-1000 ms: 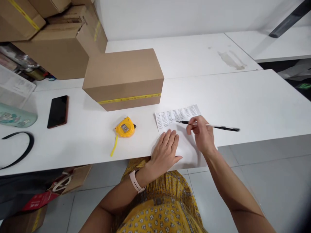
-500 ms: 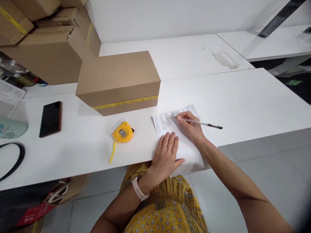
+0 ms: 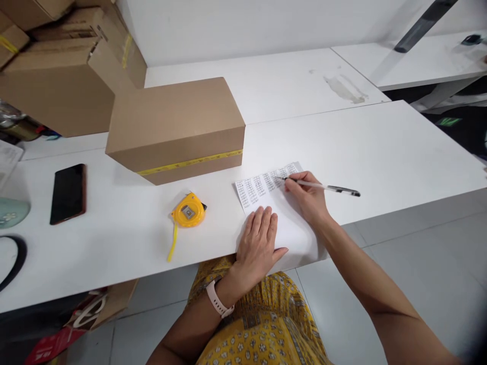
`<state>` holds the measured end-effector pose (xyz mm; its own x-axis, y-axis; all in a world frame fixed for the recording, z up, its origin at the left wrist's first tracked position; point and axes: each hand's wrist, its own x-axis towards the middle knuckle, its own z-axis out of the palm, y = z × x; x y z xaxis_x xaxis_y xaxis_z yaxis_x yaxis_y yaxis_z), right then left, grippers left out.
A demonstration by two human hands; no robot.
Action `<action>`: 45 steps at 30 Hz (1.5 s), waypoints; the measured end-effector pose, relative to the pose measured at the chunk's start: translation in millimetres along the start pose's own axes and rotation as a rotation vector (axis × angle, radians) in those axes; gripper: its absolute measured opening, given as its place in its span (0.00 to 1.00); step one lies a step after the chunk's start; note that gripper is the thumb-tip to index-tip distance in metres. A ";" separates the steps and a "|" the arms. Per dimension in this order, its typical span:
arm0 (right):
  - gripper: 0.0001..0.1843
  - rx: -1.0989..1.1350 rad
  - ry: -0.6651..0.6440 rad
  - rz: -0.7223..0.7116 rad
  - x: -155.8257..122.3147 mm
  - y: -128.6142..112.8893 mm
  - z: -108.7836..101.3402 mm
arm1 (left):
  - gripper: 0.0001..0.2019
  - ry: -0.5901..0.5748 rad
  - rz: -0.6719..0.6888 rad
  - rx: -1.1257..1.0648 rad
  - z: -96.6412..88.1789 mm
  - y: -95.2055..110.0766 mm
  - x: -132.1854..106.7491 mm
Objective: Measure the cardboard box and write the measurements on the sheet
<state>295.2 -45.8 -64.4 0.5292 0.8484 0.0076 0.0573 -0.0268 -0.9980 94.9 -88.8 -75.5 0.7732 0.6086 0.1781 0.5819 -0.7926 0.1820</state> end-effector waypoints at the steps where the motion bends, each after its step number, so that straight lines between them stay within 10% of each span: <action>1: 0.14 -0.018 -0.051 0.019 -7.1 -1.8 5.1 | 0.41 0.006 -0.002 0.001 0.4 0.4 0.2; 12: 0.14 -0.225 -0.246 -0.096 -18.4 -9.9 31.0 | 0.43 0.025 -0.004 0.053 1.5 1.1 1.9; 45: 0.13 -0.253 -0.227 -0.124 -19.0 -4.3 28.5 | 0.42 0.040 -0.011 0.097 -0.9 1.6 2.3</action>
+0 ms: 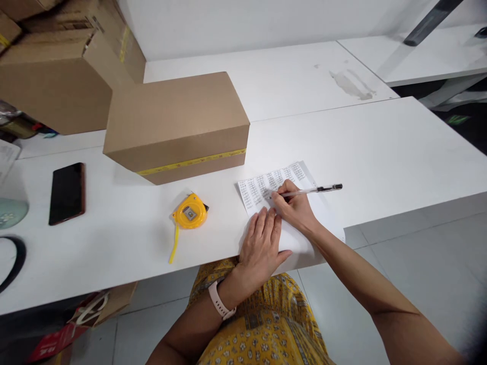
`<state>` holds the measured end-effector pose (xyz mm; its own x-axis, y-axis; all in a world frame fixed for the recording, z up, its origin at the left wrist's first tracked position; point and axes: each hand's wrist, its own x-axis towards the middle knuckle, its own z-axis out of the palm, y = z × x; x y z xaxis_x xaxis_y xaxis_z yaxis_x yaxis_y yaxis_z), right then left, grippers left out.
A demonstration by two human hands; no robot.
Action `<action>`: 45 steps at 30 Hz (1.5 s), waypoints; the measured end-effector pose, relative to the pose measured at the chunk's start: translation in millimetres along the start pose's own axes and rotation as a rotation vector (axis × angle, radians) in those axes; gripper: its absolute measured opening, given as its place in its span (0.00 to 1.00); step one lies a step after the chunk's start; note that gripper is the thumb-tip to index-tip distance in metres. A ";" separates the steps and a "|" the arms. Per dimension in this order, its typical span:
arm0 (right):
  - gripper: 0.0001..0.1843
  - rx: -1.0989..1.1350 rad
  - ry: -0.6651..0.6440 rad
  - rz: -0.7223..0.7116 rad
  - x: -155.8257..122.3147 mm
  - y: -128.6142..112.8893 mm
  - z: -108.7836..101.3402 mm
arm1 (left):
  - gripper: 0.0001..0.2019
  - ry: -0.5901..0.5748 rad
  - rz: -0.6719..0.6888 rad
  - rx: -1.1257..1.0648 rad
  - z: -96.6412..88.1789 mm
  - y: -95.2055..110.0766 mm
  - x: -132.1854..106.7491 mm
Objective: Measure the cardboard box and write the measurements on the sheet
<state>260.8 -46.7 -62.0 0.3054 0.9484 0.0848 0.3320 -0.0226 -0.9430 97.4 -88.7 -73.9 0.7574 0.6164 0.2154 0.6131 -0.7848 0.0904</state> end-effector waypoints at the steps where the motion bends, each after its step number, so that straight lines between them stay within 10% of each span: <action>1: 0.13 0.004 -0.003 0.003 -0.1 0.2 0.1 | 0.42 0.007 0.001 0.002 0.0 -0.2 0.0; 45: 0.14 -0.004 -0.012 -0.009 1.1 -2.8 -1.1 | 0.43 -0.006 -0.002 -0.016 0.5 0.0 -0.7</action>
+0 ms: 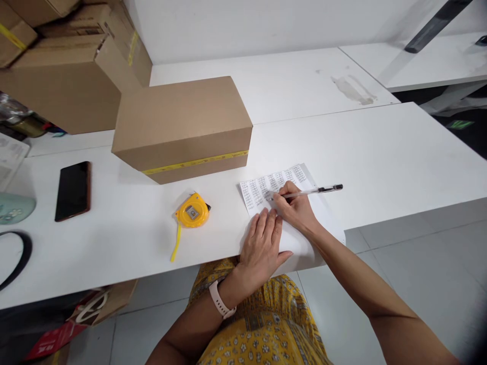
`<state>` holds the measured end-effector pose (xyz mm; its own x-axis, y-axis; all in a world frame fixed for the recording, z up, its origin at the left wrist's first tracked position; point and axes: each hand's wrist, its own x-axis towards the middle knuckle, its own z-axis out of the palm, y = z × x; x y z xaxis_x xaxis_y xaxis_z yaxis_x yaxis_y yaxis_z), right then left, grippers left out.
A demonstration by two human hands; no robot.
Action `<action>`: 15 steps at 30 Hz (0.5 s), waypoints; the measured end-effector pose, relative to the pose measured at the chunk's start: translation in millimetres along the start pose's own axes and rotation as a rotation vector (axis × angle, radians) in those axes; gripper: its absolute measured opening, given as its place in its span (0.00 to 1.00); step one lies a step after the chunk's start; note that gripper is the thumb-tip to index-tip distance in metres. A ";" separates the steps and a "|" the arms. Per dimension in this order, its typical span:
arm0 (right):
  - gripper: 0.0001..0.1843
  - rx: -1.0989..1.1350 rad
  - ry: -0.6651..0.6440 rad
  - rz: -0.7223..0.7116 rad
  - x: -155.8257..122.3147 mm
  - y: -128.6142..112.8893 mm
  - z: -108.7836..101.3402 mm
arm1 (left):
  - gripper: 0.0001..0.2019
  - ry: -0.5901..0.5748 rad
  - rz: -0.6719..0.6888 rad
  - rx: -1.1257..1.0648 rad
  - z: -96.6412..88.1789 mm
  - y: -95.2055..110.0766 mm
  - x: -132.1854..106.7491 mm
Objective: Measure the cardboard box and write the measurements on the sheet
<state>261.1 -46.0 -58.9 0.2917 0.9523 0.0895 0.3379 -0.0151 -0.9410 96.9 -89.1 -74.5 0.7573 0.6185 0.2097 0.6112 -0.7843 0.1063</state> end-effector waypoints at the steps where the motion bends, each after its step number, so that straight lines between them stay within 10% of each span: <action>1: 0.14 0.000 0.002 -0.001 0.1 0.1 0.2 | 0.43 -0.002 -0.002 0.000 0.1 0.1 0.0; 15: 0.14 0.002 0.023 0.030 0.2 -1.9 -0.5 | 0.42 0.021 0.000 0.005 -0.4 0.3 0.2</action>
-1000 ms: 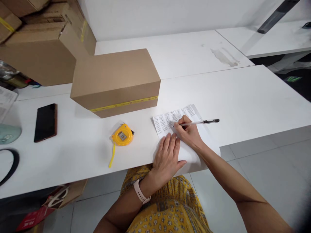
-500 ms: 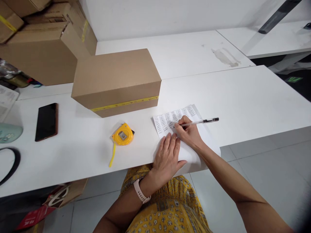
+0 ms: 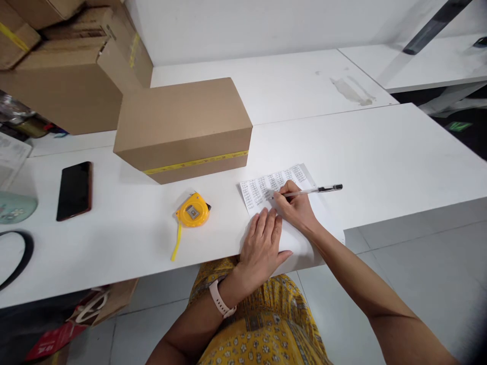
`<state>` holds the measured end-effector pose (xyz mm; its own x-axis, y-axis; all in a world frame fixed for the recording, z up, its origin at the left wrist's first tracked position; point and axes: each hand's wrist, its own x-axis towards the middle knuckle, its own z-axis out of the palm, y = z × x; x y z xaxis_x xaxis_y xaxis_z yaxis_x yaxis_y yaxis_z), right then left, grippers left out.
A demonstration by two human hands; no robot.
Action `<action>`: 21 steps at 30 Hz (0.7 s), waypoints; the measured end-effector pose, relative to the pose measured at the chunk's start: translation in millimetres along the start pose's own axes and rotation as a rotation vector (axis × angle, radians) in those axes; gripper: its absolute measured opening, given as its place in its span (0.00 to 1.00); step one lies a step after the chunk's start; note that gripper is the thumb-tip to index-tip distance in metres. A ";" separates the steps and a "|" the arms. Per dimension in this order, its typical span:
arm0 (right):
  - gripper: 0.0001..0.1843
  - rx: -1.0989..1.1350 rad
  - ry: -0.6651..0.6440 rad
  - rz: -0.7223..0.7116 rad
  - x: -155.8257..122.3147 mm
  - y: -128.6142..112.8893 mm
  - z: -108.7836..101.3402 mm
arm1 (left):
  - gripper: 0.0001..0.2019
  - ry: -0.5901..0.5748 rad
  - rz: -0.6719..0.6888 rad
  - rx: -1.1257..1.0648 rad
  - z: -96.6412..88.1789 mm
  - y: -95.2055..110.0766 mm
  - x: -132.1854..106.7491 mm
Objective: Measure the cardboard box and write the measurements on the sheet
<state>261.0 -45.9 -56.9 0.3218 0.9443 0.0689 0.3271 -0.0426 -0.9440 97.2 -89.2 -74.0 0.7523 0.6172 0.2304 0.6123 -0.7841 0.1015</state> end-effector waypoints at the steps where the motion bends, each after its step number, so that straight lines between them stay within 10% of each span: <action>1: 0.14 0.001 -0.003 0.001 -0.1 -0.3 0.0 | 0.42 -0.003 -0.002 0.000 0.0 0.0 0.0; 21: 0.13 0.003 0.022 -0.011 1.2 3.4 -1.4 | 0.41 -0.019 0.000 0.013 -0.5 -0.3 0.2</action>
<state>263.8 -45.4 -59.7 0.3376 0.9374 0.0860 0.3275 -0.0313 -0.9443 97.0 -88.9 -73.5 0.7567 0.6184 0.2119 0.6153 -0.7833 0.0884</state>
